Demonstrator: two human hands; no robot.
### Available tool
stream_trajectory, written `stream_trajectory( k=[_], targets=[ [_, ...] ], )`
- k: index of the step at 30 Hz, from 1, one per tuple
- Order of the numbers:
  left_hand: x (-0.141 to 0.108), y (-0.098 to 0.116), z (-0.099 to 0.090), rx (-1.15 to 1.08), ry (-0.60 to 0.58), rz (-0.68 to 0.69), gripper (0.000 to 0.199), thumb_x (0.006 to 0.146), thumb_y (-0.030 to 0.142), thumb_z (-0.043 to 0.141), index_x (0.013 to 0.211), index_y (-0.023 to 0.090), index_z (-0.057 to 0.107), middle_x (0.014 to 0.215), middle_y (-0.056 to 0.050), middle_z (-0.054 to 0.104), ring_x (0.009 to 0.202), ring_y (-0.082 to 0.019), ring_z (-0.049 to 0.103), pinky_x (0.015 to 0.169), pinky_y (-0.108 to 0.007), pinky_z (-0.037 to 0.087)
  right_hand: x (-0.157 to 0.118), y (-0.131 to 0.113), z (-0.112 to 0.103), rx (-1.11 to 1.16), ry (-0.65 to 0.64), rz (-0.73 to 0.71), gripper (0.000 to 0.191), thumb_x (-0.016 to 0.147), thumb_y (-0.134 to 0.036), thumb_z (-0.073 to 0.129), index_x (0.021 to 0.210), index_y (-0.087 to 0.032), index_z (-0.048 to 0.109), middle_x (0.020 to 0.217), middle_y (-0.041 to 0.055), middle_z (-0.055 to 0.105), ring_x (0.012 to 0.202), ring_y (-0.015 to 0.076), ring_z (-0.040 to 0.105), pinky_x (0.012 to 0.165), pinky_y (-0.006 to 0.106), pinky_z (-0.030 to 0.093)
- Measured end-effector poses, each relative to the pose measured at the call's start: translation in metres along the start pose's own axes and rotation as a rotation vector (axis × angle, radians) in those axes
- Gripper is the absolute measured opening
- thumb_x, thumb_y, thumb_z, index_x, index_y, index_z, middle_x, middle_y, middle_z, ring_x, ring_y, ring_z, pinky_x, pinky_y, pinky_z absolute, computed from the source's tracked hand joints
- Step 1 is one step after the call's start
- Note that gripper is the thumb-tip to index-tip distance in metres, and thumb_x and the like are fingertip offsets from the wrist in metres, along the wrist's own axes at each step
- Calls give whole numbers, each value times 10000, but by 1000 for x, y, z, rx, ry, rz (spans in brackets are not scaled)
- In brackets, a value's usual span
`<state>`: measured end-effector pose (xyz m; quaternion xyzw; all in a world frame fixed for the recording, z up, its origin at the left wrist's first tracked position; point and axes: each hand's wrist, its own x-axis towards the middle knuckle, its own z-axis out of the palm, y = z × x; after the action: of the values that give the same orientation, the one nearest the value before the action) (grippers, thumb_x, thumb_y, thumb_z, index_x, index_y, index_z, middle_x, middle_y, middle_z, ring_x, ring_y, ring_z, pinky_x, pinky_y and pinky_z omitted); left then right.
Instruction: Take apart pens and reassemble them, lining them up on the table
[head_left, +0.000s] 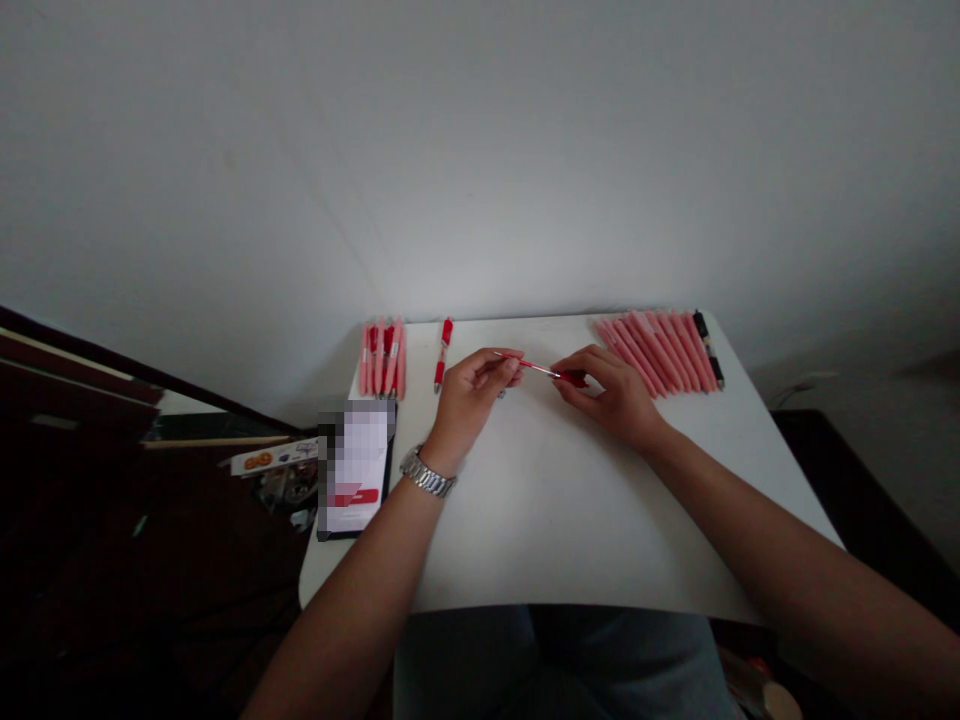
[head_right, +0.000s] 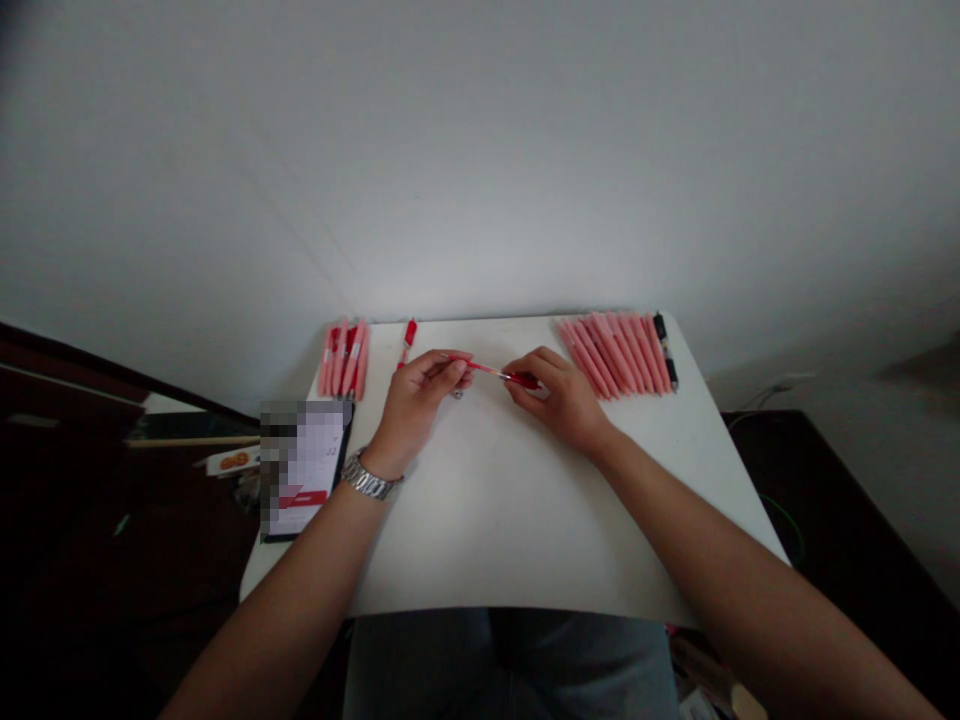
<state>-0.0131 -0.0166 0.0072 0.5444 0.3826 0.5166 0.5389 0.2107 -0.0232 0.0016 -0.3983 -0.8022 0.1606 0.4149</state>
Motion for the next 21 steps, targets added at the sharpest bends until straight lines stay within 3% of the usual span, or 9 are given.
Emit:
stream_trajectory(
  k=[15,21],
  targets=[
    [1,1,-2,28,21,-35,349,869,427,742,1129,194,749,1009,-72,765,875,-143,707,858,-295,582,0,0,-1,-19,40,31,84,950,-241,625,1011,-213,674,850,47,626,726,170,607,668,321,525],
    [1,5,-3,53,88,12,351,901,468,694,1092,179,750,988,-82,759,872,-154,712,849,-302,592,-1,2,-1,-15,49,36,99,960,-267,611,1021,-215,669,860,49,638,735,172,614,676,324,528]
  ],
)
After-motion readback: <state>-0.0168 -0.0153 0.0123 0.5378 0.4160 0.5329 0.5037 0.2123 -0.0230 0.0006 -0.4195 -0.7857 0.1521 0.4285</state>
